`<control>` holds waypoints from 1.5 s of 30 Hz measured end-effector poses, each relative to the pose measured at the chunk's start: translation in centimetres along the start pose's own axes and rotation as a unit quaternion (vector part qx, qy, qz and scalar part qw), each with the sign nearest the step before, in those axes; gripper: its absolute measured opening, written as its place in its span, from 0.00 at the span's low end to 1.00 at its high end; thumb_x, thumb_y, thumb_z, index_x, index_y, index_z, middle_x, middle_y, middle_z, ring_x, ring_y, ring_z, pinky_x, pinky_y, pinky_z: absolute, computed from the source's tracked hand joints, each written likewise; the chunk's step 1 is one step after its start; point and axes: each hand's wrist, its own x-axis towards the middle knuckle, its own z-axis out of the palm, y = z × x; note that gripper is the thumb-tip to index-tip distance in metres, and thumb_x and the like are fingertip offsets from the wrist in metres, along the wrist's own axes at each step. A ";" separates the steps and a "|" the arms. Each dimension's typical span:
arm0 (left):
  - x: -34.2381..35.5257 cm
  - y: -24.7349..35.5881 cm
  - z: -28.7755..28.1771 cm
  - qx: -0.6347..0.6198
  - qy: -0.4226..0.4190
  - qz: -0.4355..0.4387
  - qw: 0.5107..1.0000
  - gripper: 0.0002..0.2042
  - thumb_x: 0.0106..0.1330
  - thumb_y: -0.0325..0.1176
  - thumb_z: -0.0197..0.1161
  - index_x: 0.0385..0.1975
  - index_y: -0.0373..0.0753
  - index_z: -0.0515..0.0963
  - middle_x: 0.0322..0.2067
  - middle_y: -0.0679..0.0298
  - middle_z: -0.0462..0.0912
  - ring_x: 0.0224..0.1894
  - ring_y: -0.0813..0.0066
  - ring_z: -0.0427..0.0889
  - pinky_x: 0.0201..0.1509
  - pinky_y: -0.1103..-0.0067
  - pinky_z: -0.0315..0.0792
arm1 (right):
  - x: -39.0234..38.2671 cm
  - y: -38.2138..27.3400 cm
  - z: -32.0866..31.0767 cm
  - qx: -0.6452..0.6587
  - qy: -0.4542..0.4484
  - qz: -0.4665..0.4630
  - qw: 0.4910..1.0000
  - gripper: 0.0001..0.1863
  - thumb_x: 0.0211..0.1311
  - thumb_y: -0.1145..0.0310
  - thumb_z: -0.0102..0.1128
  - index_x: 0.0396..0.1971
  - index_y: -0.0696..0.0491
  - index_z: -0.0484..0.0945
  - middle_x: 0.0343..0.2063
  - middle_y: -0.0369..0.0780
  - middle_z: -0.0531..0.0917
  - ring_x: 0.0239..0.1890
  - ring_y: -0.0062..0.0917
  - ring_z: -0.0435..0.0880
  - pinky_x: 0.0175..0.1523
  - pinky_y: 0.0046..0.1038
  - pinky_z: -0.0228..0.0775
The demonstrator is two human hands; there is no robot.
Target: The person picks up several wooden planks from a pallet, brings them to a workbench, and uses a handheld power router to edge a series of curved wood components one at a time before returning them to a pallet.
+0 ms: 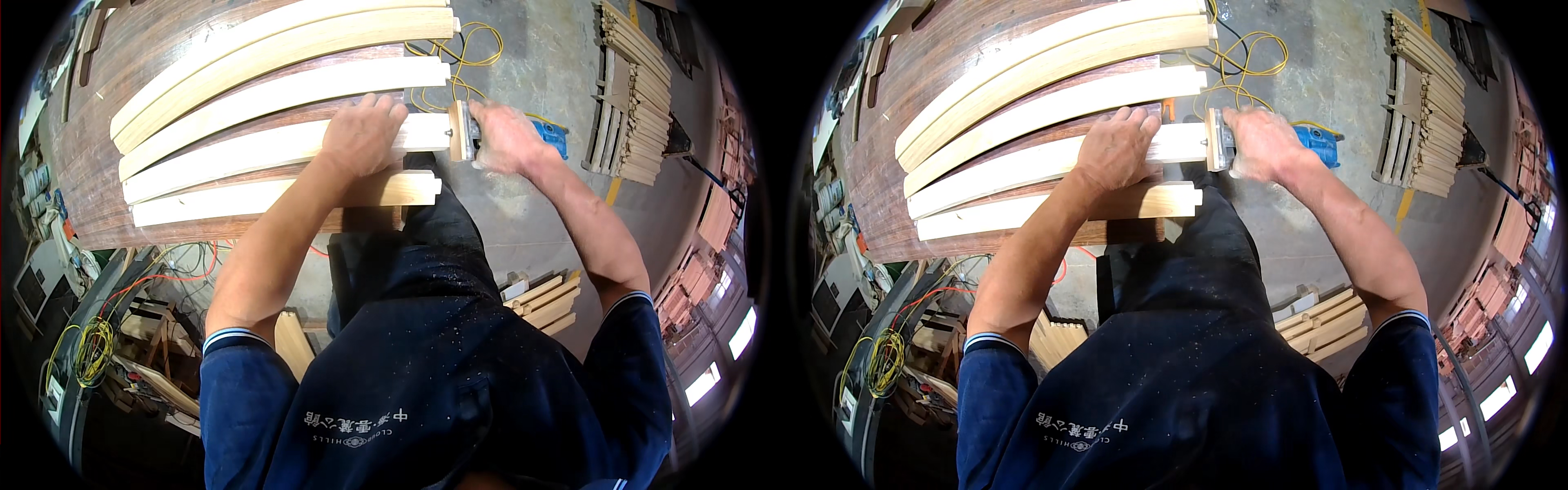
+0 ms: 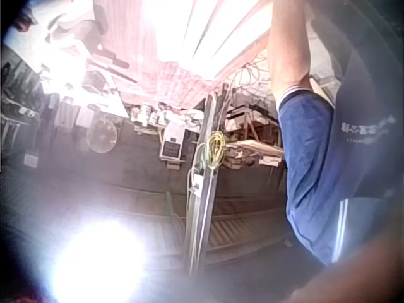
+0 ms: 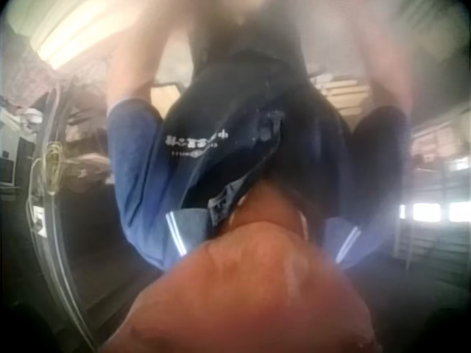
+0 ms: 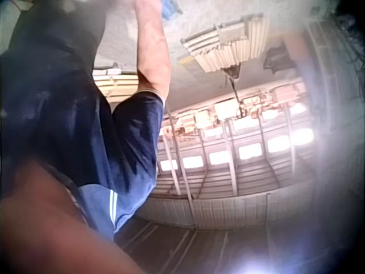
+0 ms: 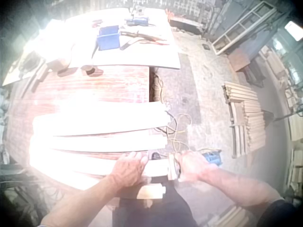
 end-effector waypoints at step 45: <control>0.3 -0.7 -0.2 -0.053 0.013 0.019 0.998 0.33 0.55 0.52 0.80 0.55 0.40 0.77 0.52 0.58 0.83 0.59 0.58 0.81 0.61 0.63 0.79 | -3.1 1.6 -0.4 0.140 0.095 0.007 0.986 0.39 0.36 0.66 0.78 0.54 0.61 0.77 0.47 0.54 0.86 0.54 0.52 0.84 0.60 0.44 0.77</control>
